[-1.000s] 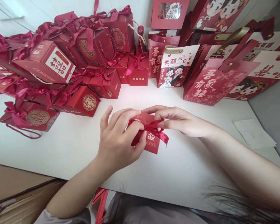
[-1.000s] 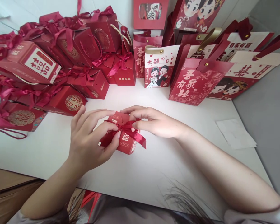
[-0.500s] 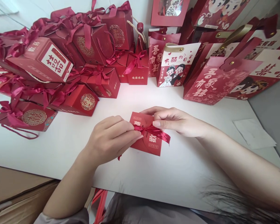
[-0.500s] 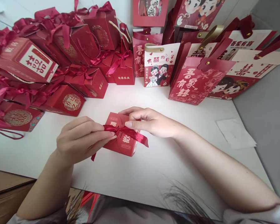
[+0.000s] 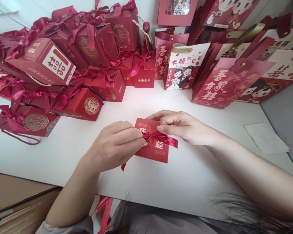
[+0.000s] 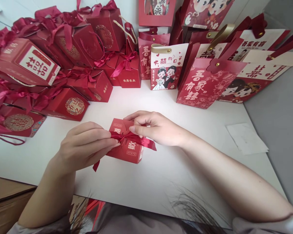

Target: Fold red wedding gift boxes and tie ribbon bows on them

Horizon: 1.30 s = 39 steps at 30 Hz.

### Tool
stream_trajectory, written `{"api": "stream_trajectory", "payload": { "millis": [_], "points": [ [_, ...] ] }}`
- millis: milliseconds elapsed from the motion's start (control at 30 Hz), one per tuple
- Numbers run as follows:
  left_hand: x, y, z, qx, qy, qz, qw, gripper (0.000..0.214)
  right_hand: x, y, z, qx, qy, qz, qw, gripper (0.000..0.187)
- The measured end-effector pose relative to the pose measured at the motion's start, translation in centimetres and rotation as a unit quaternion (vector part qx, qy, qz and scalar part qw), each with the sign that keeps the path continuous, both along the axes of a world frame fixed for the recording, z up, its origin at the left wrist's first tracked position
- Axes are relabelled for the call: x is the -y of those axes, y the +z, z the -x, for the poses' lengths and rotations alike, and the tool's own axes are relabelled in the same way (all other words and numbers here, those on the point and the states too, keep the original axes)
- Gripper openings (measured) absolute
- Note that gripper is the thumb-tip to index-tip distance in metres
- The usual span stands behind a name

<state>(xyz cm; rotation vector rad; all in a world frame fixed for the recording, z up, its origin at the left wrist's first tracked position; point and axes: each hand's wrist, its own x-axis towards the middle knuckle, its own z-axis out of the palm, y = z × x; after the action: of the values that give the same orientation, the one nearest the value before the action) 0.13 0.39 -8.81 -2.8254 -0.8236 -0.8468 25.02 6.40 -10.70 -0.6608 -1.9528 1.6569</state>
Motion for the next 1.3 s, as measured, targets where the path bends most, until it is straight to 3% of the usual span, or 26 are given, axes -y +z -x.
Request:
{"api": "stream_trajectory", "payload": {
  "millis": [233,400,533,700,800,1300],
  "points": [
    [0.0,-0.1,0.2,0.013,-0.021,0.016,1.000,0.014,0.5,-0.3,0.5,-0.007,-0.027,0.007,1.000,0.032],
    [0.0,0.0,-0.3,0.018,0.022,0.001,1.000,0.015,0.6,0.0,0.4,-0.001,-0.018,0.009,1.000,0.030],
    [0.0,-0.1,-0.4,0.009,0.039,-0.027,0.999,0.018,0.7,0.4,0.5,-0.001,-0.011,0.013,1.000,0.036],
    [0.3,-0.7,0.0,-0.009,0.022,-0.096,0.995,0.028,1.1,0.4,0.8,-0.009,-0.031,-0.012,0.999,0.036],
    [0.5,-0.9,0.1,0.003,0.009,-0.099,0.995,0.029,1.1,0.2,0.8,-0.027,-0.031,-0.017,0.999,0.035],
    [0.5,0.2,-0.6,-0.004,-0.044,0.102,0.994,0.009,1.6,0.1,1.4,-0.013,-0.011,-0.039,0.999,0.036]
  ]
}}
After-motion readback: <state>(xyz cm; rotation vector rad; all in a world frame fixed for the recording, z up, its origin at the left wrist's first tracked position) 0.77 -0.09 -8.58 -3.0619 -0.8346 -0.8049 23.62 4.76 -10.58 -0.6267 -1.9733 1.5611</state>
